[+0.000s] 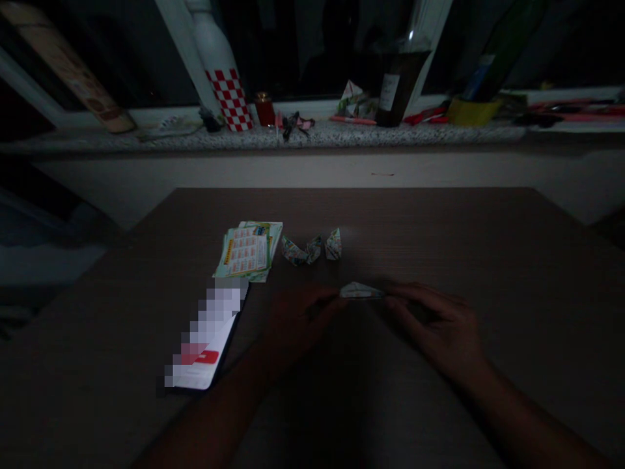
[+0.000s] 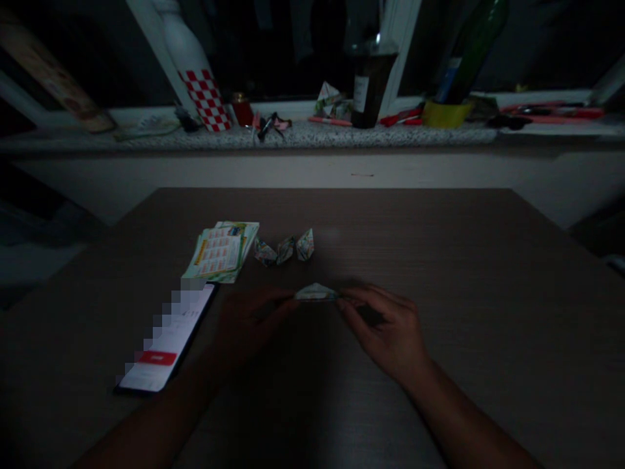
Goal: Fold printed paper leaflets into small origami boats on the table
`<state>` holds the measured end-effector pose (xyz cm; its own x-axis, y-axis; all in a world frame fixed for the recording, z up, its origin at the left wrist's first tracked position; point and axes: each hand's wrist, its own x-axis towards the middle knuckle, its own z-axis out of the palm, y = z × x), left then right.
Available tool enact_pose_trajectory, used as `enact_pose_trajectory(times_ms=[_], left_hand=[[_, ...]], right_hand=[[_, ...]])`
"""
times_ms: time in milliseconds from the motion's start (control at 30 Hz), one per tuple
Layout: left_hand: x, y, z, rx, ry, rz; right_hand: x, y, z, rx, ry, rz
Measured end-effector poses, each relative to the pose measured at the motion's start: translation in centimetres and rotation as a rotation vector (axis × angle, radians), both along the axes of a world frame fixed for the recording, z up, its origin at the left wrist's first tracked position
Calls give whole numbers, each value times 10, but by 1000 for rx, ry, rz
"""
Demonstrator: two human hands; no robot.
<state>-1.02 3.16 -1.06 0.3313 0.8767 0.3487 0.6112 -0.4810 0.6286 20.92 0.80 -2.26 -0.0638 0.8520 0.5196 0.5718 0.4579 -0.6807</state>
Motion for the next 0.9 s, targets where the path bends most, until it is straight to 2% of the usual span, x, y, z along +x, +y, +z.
enact_pose_trajectory(times_ms=[333, 567, 900], left_hand=[[1, 1, -10, 121, 51, -2], [3, -1, -10, 201, 159, -5], [10, -7, -12, 235, 288, -112]], right_hand=[[-1, 2, -3, 78, -65, 77], [-2, 2, -3, 80, -128, 88], [-3, 2, -5, 55, -220, 113]])
